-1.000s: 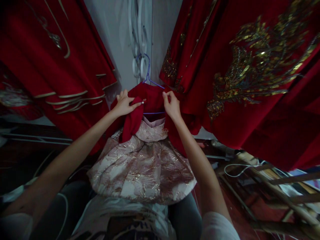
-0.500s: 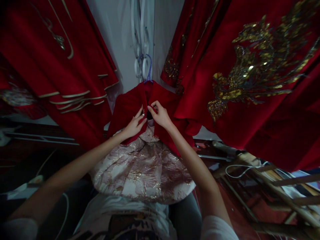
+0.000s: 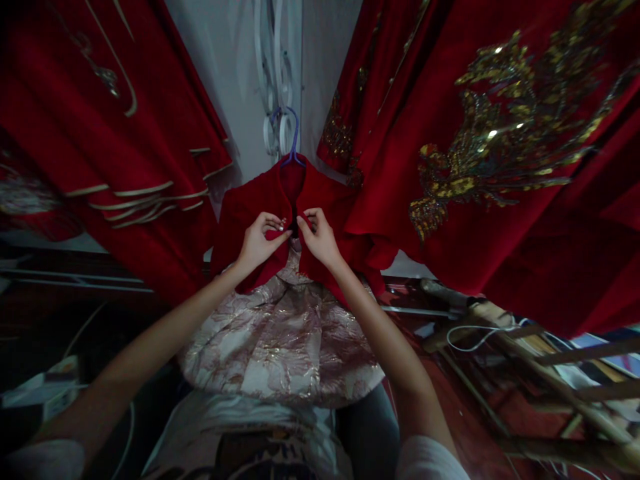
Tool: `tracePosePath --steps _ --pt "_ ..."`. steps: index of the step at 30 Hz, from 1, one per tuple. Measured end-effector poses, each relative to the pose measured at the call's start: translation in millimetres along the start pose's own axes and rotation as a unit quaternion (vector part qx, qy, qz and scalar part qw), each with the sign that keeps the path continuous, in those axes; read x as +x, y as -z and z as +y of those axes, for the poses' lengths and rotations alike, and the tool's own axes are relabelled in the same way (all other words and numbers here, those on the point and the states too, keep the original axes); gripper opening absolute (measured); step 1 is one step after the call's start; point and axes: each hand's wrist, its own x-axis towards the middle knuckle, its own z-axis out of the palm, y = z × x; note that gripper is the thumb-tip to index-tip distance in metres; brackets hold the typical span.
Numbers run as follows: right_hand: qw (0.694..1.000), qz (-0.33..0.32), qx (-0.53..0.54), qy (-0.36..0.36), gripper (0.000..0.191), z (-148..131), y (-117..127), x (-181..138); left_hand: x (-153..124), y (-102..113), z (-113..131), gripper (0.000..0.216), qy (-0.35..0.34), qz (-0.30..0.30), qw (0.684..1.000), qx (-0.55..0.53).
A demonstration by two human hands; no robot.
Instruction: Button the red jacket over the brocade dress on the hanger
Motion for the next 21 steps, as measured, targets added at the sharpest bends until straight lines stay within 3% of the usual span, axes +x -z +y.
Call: tracePosePath --steps 7,12,16,21 --pt "0.993 -0.096 0.070 -0.027 0.050 -4.2 3.9 -15.6 -2.3 4.2 6.6 0.018 -0.014 -0.043 0.994 0.101" --pt "0.995 -0.084 0.047 -0.013 0.037 -1.7 6.3 -21.1 -7.1 10.5 12.8 0.018 -0.034 -0.062 0.986 0.150" --pt "0.997 -0.048 0.057 -0.026 0.037 -4.6 5.7 -18.0 -4.4 14.8 22.5 0.014 -0.053 -0.063 0.987 0.135" --pt "0.998 -0.003 0.067 -0.018 0.038 -20.4 5.9 -11.0 4.3 16.3 28.9 0.011 -0.087 -0.118 0.978 0.150"
